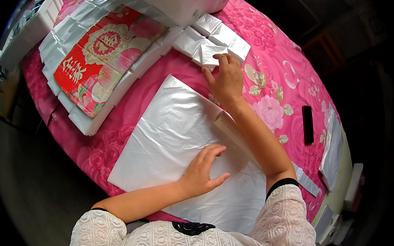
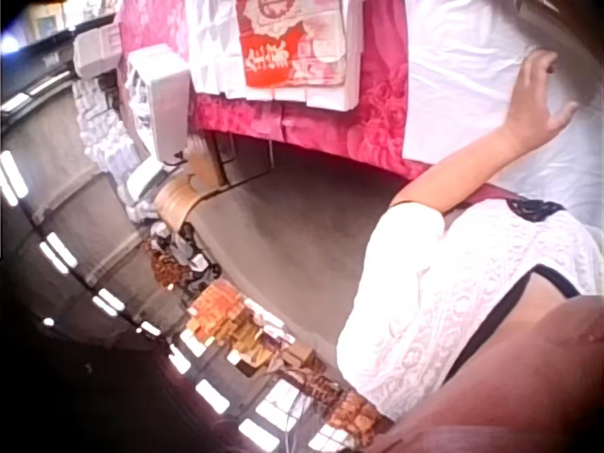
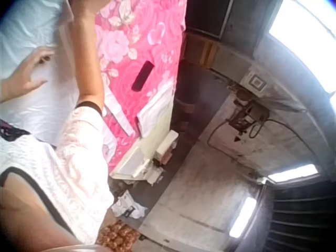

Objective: The person wraps small rectangular boxes with clear plastic film on a pink floral tablecloth. They unroll the film, place a box on it, fold the film around the box, and set the wrapped box aside. The process is repeated for several boxes.

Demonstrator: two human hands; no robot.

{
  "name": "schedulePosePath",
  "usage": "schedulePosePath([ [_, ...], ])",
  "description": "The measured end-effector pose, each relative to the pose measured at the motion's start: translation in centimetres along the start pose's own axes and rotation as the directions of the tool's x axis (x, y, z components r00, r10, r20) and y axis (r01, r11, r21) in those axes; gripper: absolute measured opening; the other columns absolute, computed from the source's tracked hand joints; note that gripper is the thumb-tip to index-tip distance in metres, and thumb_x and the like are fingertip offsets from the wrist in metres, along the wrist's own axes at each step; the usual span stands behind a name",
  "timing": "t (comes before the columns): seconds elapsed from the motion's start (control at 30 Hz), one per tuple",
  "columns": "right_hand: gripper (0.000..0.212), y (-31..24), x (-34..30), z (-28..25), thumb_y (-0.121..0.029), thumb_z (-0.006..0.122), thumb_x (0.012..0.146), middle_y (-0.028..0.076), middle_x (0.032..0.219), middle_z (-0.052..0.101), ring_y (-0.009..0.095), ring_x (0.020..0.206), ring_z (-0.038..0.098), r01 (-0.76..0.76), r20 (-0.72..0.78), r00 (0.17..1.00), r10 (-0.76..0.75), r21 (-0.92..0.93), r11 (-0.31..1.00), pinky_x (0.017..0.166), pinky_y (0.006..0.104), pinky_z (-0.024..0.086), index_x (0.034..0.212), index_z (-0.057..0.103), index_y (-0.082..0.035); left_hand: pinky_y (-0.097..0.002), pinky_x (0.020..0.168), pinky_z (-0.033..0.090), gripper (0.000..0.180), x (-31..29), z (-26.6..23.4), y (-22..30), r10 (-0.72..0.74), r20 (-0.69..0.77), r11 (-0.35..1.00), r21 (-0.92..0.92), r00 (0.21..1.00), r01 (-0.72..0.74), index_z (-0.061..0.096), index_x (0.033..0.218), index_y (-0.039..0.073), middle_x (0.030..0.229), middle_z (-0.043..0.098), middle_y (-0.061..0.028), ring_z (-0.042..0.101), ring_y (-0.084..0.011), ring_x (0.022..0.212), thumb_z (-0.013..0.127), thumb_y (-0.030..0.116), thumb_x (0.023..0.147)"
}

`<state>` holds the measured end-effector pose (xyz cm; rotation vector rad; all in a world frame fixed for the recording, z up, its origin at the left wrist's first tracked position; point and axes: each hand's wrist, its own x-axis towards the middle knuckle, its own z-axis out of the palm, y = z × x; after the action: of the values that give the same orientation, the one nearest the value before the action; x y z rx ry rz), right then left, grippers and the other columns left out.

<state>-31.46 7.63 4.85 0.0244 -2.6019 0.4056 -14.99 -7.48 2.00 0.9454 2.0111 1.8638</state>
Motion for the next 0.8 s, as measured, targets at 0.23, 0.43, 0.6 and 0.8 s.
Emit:
schedulePosePath([
  [0.23, 0.06, 2.6, 1.1, 2.7, -0.043, 0.065, 0.077, 0.019, 0.123, 0.053, 0.034, 0.117, 0.047, 0.087, 0.072, 0.994, -0.077, -0.148, 0.985, 0.1, 0.0408, 0.034, 0.117, 0.054, -0.001, -0.0337, 0.085, 0.044, 0.063, 0.0, 0.1, 0.0, 0.018, 0.013, 1.0, 0.014, 1.0, -0.018, 0.038, 0.127, 0.002, 0.123, 0.043, -0.0152, 0.049, -0.0248, 0.101, 0.07, 0.014, 0.075],
  [0.43, 0.039, 2.1, 1.5, 2.7, -0.029, 0.061, 0.081, 0.015, 0.12, 0.057, 0.033, 0.112, 0.051, 0.133, 0.084, 0.989, -0.122, -0.14, 0.981, 0.096, 0.0402, 0.038, 0.112, 0.061, -0.006, -0.0357, 0.086, 0.044, 0.059, 0.1, -0.1, 0.1, -0.008, 0.012, 1.0, -0.019, 1.0, 0.008, 0.039, 0.125, 0.001, 0.122, 0.043, -0.0162, 0.049, -0.0276, 0.101, 0.068, 0.018, 0.077],
  [0.6, 0.027, 2.4, 1.7, 2.6, -0.021, 0.06, 0.08, 0.012, 0.108, 0.06, 0.031, 0.097, 0.056, 0.084, -0.078, 0.993, -0.085, -0.024, 0.996, 0.086, 0.0422, 0.043, 0.104, 0.066, -0.011, -0.0344, 0.087, 0.044, 0.057, 0.1, -0.3, 0.4, -0.049, 0.005, 0.997, -0.062, 0.999, 0.049, 0.039, 0.126, 0.002, 0.123, 0.043, -0.0148, 0.049, -0.0249, 0.104, 0.067, 0.014, 0.078],
  [0.8, 0.021, 2.8, 2.5, 1.3, -0.008, 0.062, 0.08, 0.011, 0.094, 0.059, 0.024, 0.07, 0.061, 0.079, -0.126, 0.991, -0.046, 0.271, 0.959, 0.063, 0.0349, 0.05, 0.1, 0.067, -0.011, -0.0296, 0.094, 0.039, 0.047, 1.2, -3.2, -0.6, -0.399, -0.049, 0.792, -0.521, 0.915, 0.318, 0.038, 0.129, 0.004, 0.127, 0.042, -0.0062, 0.045, -0.0153, 0.113, 0.057, 0.01, 0.087],
])
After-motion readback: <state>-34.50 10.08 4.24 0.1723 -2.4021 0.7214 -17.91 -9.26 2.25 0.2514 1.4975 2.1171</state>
